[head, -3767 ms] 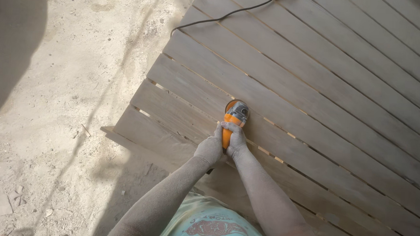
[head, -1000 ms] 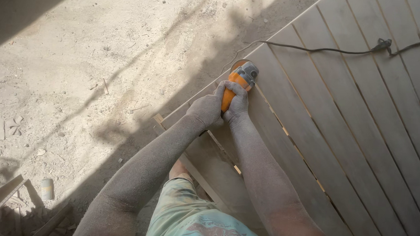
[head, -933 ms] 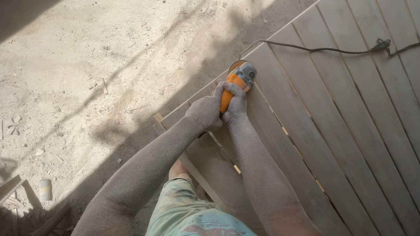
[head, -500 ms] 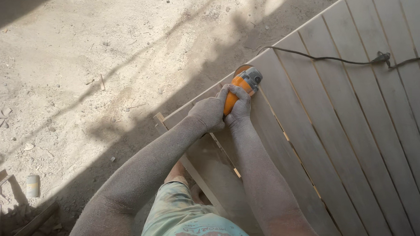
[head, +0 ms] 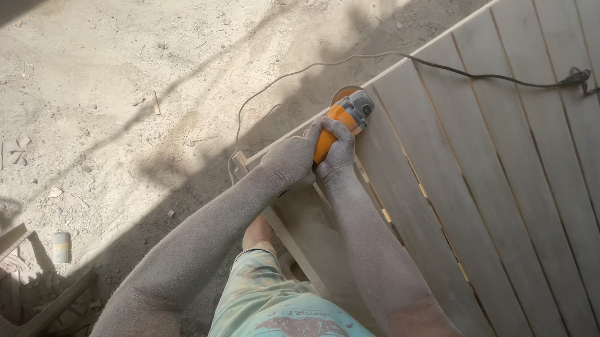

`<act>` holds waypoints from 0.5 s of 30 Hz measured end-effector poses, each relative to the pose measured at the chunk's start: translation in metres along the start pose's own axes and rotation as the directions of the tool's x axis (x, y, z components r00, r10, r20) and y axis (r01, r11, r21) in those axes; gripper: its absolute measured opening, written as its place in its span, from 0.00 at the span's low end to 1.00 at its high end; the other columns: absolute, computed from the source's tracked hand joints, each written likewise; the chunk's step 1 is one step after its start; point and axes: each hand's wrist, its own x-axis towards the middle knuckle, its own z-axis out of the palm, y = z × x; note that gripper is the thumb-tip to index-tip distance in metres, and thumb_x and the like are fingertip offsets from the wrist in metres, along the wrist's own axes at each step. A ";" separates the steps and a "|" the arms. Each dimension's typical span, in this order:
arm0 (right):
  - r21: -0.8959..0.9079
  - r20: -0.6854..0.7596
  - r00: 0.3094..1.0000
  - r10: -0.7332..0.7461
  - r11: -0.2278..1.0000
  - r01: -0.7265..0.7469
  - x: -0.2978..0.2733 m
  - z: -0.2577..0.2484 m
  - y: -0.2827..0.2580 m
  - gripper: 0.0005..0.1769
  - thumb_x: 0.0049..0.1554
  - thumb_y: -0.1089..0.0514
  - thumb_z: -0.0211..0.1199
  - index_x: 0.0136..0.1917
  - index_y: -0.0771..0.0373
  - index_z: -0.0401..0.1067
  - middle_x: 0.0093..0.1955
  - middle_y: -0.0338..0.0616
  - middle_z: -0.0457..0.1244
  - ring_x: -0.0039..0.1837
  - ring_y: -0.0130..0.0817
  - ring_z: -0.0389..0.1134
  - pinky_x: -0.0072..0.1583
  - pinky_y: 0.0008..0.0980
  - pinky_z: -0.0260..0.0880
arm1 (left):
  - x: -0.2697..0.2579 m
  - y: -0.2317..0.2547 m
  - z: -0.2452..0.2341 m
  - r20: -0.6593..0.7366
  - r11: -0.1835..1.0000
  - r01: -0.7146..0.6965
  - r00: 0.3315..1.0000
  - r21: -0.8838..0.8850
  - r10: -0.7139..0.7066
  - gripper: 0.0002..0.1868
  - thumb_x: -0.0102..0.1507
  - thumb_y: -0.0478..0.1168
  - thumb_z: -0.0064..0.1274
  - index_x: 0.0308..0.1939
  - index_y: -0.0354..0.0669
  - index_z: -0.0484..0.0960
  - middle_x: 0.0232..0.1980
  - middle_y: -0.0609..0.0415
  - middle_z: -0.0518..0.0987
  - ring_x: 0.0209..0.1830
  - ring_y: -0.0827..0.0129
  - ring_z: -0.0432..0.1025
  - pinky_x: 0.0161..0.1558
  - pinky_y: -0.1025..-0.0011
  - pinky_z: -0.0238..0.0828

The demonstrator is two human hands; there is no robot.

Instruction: The person uses an electric sander to smooth the surface of a wooden slatted board. They move the sander back and forth across the planks, generating sawdust, and occasionally adjust the power cord to maintain reach.

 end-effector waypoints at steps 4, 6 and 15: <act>-0.006 -0.067 0.998 -0.002 1.000 0.001 -0.018 -0.012 0.006 0.23 0.50 0.58 0.64 0.57 0.66 0.62 0.45 0.49 0.63 0.45 0.40 0.70 0.51 0.42 0.78 | -0.014 0.007 0.008 0.057 1.000 0.002 0.998 0.004 -0.002 0.55 0.57 0.39 0.58 0.79 0.37 0.38 0.47 0.41 0.80 0.46 0.54 0.79 0.50 0.60 0.80; -0.015 -0.069 0.998 0.006 1.000 -0.007 -0.030 -0.018 0.009 0.23 0.49 0.58 0.64 0.56 0.66 0.62 0.43 0.51 0.63 0.44 0.42 0.70 0.50 0.43 0.78 | -0.022 0.011 0.014 0.084 1.000 0.004 0.996 0.009 -0.005 0.55 0.57 0.39 0.58 0.79 0.39 0.38 0.48 0.40 0.79 0.46 0.54 0.79 0.49 0.60 0.79; -0.066 0.024 0.999 0.021 0.998 -0.020 -0.005 -0.005 0.008 0.25 0.51 0.60 0.65 0.59 0.68 0.60 0.50 0.49 0.62 0.50 0.37 0.69 0.54 0.39 0.77 | -0.015 0.003 0.010 0.020 0.997 0.067 0.998 -0.026 -0.066 0.57 0.59 0.42 0.58 0.80 0.30 0.34 0.46 0.41 0.81 0.44 0.56 0.80 0.48 0.63 0.81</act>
